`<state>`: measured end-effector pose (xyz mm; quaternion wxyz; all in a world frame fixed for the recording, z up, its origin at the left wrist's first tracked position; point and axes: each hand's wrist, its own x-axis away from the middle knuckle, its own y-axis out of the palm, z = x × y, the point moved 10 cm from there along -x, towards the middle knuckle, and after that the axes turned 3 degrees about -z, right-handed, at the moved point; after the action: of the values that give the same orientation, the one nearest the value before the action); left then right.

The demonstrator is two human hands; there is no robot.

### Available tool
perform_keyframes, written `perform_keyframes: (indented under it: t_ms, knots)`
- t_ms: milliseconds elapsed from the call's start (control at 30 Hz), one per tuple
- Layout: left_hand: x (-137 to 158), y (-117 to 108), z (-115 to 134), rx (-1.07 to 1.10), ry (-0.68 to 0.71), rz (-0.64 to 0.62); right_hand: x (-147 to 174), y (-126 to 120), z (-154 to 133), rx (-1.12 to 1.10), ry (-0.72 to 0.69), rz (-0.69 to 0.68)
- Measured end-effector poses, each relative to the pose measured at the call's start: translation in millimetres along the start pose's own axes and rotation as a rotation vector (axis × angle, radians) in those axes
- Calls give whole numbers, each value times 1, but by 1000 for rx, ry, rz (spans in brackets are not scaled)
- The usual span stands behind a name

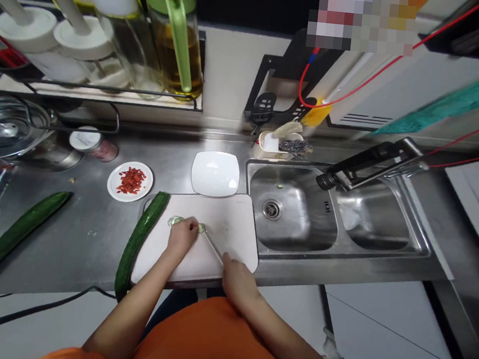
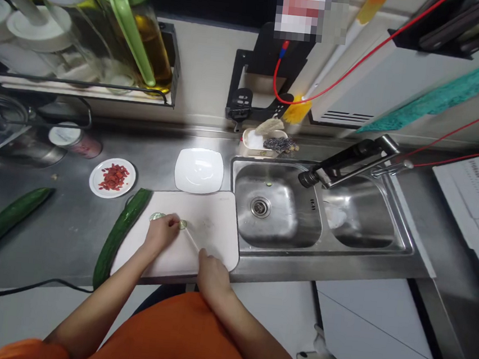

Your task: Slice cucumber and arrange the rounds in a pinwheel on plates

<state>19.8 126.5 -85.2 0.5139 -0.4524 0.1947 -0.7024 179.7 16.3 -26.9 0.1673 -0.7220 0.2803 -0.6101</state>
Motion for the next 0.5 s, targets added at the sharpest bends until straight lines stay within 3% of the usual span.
perform_keyframes:
  t_ms: [500]
  knots:
    - [-4, 1, -2, 6, -26, -19, -10, 4, -6, 10, 1, 1]
